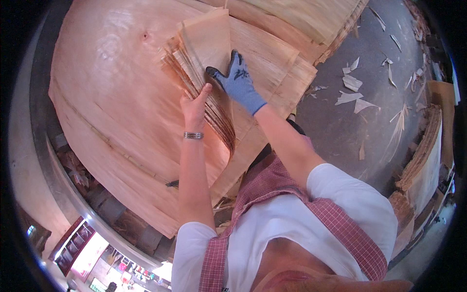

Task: The person processes wood veneer sheets by flipping them over, using a utility knife to trim edges and cut specific sections, and sorting the sheets onto stacks.

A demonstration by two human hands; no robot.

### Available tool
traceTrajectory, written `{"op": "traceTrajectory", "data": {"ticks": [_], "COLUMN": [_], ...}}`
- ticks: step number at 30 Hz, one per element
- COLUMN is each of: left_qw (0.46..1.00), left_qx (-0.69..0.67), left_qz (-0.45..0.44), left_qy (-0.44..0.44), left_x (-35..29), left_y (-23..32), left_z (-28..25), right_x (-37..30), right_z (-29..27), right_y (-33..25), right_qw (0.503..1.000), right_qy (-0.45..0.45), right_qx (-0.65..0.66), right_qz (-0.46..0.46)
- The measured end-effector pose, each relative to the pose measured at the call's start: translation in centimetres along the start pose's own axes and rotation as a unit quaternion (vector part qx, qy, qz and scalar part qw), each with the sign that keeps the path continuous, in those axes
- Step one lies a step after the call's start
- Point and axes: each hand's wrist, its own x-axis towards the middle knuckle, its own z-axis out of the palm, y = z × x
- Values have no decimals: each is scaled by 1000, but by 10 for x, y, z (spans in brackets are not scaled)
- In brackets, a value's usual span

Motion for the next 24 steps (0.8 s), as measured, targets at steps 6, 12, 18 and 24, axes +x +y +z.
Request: {"op": "traceTrajectory", "data": {"ticks": [6, 12, 18, 24], "left_qw": [999, 1000, 1000, 999], "left_qx": [-16, 3, -13, 17], "left_qz": [34, 7, 26, 28], "left_qy": [4, 17, 10, 0], "left_x": [1, -2, 4, 2], "left_y": [-6, -3, -6, -6], "left_z": [1, -3, 3, -2], "right_x": [13, -50, -11, 18], "right_z": [8, -38, 11, 8], "right_y": [36, 9, 11, 36], "right_qw": [986, 956, 989, 987], "right_qy": [-34, 111, 95, -82], "right_qx": [159, 37, -34, 136], "right_qz": [41, -269, -110, 30]}}
